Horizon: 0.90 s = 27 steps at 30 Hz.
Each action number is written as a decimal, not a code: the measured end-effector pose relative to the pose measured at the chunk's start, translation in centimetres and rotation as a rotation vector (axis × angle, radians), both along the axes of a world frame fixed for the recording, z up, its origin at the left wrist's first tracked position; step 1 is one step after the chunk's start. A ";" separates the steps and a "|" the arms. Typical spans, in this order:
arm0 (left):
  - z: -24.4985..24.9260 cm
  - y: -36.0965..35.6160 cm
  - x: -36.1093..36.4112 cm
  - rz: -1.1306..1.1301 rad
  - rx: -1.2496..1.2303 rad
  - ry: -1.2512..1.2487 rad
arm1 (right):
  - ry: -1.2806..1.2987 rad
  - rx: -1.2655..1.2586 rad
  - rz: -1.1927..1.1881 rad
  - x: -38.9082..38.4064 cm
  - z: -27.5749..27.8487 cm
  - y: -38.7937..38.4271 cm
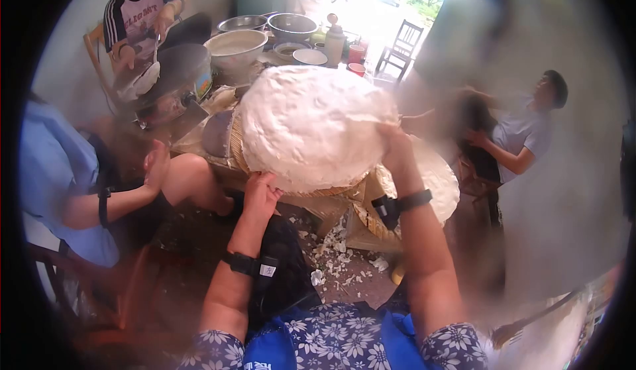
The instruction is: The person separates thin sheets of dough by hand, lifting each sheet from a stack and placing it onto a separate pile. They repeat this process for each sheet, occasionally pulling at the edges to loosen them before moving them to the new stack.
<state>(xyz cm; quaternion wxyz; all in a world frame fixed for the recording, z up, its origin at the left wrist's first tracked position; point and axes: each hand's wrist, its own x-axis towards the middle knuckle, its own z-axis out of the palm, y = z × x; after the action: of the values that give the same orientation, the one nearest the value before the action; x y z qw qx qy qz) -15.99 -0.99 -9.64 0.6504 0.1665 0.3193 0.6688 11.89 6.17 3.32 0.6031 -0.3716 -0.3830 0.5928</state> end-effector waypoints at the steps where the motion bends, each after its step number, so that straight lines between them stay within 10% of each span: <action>1: 0.3 0.2 -0.1 0.005 -0.040 0.003 | 0.107 -0.044 0.051 0.5 -3.9 1.8; 10: 1.4 0.0 -1.1 -0.059 -0.125 0.236 | 0.002 -0.132 0.054 1.8 -9.4 0.7; 17: 2.7 -1.3 -2.8 0.010 -0.181 0.608 | -1.261 0.031 -0.525 2.7 -8.8 -0.7; 27: 4.3 -2.6 -3.1 0.181 -0.084 0.699 | -1.163 -0.012 -0.400 4.9 -8.5 2.4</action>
<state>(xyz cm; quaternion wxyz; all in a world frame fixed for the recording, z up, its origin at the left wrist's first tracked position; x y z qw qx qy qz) -19.12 -3.56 -5.36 0.4462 0.3293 0.5629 0.6129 16.82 8.60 -5.20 0.3928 -0.7022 -0.5688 0.1704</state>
